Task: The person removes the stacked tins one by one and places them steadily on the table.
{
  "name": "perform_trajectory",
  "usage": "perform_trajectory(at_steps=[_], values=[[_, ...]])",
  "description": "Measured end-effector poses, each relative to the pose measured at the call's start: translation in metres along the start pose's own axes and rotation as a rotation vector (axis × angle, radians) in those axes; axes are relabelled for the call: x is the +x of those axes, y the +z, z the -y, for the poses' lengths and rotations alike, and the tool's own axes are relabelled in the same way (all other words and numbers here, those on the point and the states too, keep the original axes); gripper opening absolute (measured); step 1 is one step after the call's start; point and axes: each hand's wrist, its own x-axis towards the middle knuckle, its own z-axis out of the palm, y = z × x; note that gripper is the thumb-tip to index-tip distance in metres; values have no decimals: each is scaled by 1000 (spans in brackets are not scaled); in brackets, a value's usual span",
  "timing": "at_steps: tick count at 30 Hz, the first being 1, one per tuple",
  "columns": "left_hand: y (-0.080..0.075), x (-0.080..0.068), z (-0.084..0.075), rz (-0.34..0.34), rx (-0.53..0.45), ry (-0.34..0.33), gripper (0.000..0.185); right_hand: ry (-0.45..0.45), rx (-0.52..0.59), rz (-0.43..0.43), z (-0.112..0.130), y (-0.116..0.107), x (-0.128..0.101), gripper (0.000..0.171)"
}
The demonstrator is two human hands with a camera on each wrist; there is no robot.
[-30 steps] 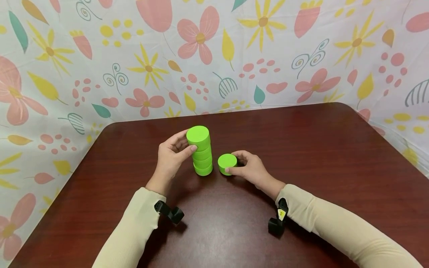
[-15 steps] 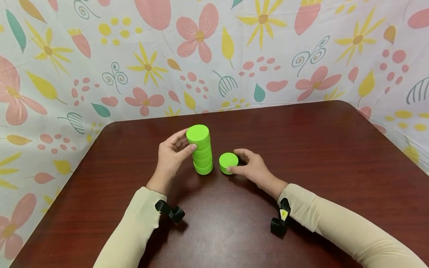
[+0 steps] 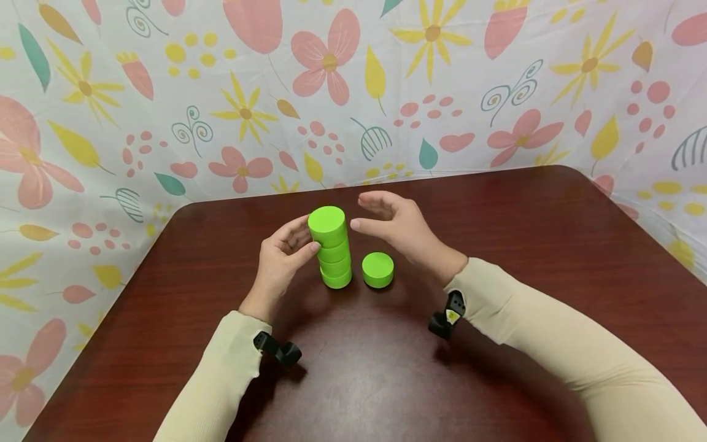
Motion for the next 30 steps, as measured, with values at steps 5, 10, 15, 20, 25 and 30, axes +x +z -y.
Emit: perform_trajectory(at_steps=[5,10,15,20,25,30], values=[[-2,-2,9,27,3,-48,47,3,-16,57,10,12,9,50],[-2,-4,18,35,7,-80,47,7,-52,83,9,22,12,51],[-1,-4,21,49,-2,-73,47,0,-77,72,8,26,11,51],[1,-4,22,60,-2,-52,46,-10,-82,54,6,27,11,49],[0,-3,24,62,-3,-46,46,-13,-74,46,4,27,11,48],[0,-3,24,63,6,-42,46,-20,-77,43,3,28,11,47]])
